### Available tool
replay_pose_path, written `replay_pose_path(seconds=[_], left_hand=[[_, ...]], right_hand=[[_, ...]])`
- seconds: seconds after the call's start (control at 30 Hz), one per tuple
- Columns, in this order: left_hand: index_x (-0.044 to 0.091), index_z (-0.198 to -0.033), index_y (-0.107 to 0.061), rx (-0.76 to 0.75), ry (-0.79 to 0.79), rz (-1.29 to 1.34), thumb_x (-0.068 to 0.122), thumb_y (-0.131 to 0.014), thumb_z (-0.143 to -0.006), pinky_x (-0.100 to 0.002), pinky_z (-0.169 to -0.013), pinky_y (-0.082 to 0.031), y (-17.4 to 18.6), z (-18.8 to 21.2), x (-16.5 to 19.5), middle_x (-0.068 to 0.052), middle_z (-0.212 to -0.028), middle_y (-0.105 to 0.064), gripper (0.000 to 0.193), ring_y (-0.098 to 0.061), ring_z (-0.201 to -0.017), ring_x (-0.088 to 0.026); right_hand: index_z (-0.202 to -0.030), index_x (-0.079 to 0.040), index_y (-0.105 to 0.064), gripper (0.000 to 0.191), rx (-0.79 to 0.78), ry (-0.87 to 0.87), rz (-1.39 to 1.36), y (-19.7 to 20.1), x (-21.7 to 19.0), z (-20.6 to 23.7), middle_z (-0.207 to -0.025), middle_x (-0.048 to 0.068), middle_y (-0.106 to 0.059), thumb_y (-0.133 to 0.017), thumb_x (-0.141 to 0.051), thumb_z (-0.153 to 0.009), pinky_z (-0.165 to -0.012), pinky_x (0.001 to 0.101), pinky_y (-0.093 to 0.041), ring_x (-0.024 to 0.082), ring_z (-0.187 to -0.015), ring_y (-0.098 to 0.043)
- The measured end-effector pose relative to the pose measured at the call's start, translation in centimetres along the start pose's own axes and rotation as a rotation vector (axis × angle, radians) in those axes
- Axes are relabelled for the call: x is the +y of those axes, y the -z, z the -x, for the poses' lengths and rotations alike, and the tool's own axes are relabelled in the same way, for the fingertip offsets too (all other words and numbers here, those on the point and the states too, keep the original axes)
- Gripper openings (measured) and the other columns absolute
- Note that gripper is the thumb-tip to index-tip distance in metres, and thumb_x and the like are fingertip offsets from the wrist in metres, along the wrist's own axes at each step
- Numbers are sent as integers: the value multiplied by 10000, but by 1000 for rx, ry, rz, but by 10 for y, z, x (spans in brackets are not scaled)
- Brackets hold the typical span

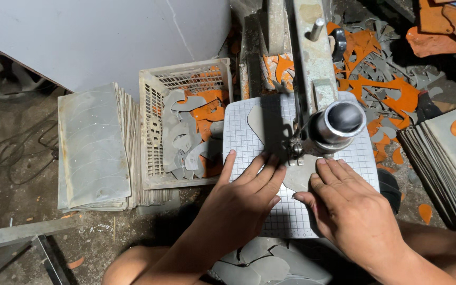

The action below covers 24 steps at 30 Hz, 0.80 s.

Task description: The person uses a vertical band saw to cut curved shapes from grey rubber sheets. They guide each sheet through the blade, remove the cut piece, and place it into a nearby basket, repeating the process with multiple sheets.

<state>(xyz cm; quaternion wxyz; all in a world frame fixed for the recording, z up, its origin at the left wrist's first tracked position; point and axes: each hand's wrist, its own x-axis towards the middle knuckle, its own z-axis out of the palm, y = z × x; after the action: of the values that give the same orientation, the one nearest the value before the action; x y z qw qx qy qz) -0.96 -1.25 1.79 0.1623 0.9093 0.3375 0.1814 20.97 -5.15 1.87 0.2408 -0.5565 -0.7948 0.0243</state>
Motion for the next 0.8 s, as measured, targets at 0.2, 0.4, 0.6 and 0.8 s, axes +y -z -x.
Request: replay_pose_path(seconds=[0.2, 0.4, 0.6, 0.8], left_hand=[[-50, -1379, -552, 27, 2, 22, 185, -656, -947, -720, -1111, -309, -3, -1, 1, -174, -1399, -606, 502, -503, -1405, -336], [-63, -1409, -538, 41, -6, 68, 203, -678, -929, -672, -1139, -317, -3, 1, -1, -183, -1402, -603, 566, -496, -1398, -361], [-28, -1386, -580, 79, 23, 13, 186, -683, -925, -652, -1146, -334, -6, -1, 2, -167, -1396, -625, 519, -527, -1387, -336], [-48, -1361, -581, 111, 78, -102, 192, -678, -919, -651, -1128, -338, -12, -2, 17, -219, -1402, -607, 513, -530, -1362, -364]], right_hand=[[-1023, 30, -712, 330, -9, 3, -4, -1, 7, -1, -1194, 224, -713, -752, -221, -812, -1012, 436, -516, 385, -1168, -664], [-1039, -19, -725, 307, -21, -27, -18, -6, 15, -1, -1186, 181, -723, -768, -193, -791, -999, 432, -519, 373, -1187, -653], [-1033, -14, -720, 308, -31, -20, -66, -5, 20, -4, -1137, 183, -728, -779, -176, -778, -973, 439, -529, 379, -1162, -658], [-1009, -10, -702, 275, -49, -43, -131, -1, 21, -12, -1056, 184, -732, -776, -146, -781, -887, 436, -556, 382, -1092, -676]])
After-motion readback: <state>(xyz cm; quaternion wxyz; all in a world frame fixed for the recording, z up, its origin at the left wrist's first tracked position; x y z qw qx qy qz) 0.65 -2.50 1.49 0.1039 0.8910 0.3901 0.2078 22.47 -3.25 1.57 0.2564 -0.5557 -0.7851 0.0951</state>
